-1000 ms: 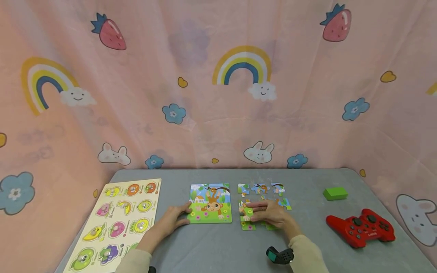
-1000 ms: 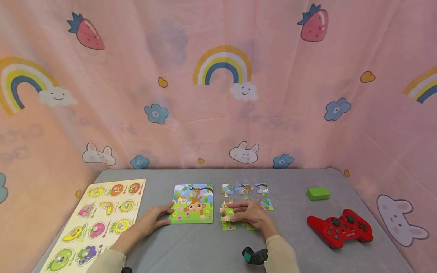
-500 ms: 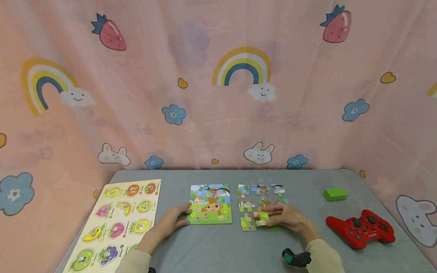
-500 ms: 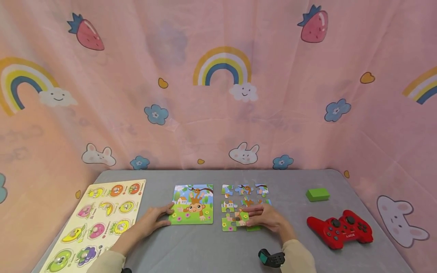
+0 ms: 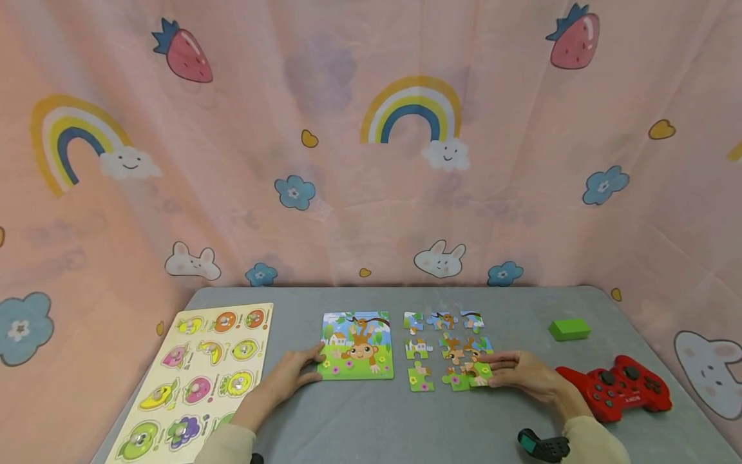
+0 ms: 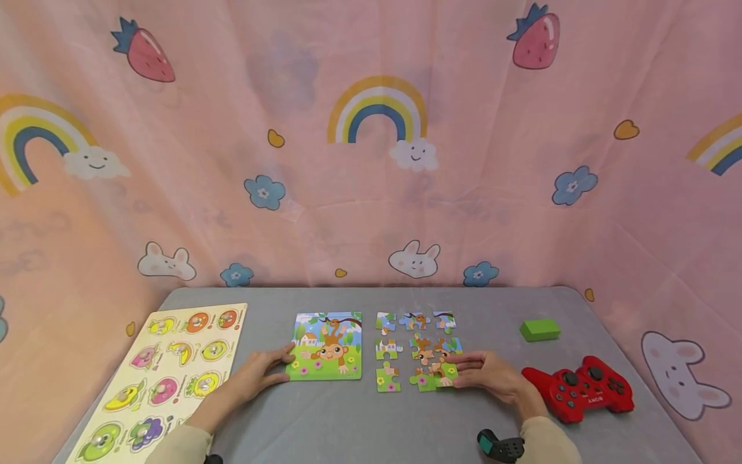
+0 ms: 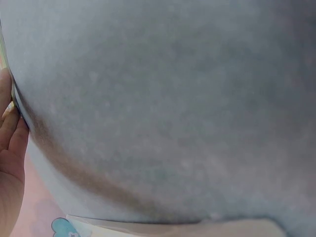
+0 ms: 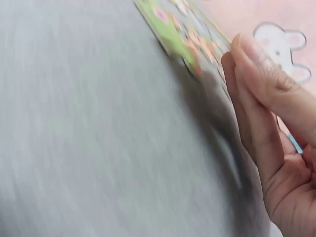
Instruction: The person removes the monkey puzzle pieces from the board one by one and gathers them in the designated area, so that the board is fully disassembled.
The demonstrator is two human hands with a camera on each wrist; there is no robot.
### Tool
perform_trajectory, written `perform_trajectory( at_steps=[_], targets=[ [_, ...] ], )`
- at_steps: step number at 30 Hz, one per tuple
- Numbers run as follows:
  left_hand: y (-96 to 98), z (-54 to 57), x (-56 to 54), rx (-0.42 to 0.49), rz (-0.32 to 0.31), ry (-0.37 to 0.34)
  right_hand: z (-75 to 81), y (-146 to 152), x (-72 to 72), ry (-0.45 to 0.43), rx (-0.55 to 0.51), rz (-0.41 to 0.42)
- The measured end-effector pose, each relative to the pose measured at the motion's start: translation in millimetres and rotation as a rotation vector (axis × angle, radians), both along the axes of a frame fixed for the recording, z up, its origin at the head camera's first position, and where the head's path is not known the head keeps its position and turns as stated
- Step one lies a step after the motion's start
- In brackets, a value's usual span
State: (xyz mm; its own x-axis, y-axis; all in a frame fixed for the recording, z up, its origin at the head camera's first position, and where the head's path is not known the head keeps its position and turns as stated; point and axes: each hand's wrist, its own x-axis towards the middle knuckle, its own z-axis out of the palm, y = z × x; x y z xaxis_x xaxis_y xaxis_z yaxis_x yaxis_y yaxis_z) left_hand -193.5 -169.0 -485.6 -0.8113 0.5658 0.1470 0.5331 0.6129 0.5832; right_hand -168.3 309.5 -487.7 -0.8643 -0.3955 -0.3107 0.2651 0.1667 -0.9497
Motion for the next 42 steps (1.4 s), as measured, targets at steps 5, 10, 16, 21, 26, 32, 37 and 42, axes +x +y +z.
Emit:
perform_trajectory(
  at_steps=[5,10,16,21,26,32,37,42],
  targets=[
    [-1.4,0.3,0.3,-0.002,-0.012,0.019,-2.4,17.6,2.4,0.025,0.007,0.008],
    [-2.1,0.1,1.3,0.006,-0.01,0.016,-3.4,23.6,3.7,0.054,0.034,0.01],
    [-3.0,1.6,3.3,0.006,-0.001,0.001,2.2,20.0,4.9,0.156,0.174,0.066],
    [-0.2,2.1,1.6,-0.004,-0.012,0.0,14.8,13.6,7.3,0.317,0.321,0.109],
    [6.7,1.8,-3.1,-0.019,-0.033,0.007,22.3,11.1,11.1,0.402,0.508,0.063],
    [13.3,4.9,-10.0,-0.041,-0.025,0.003,18.7,6.6,12.4,0.467,0.636,-0.006],
    [11.1,10.7,-11.9,-0.035,0.035,-0.068,14.3,2.3,9.4,0.473,0.574,0.019],
    [1.2,15.6,-12.1,0.018,0.039,-0.125,13.3,-1.5,7.6,0.468,0.498,0.042]
  ],
)
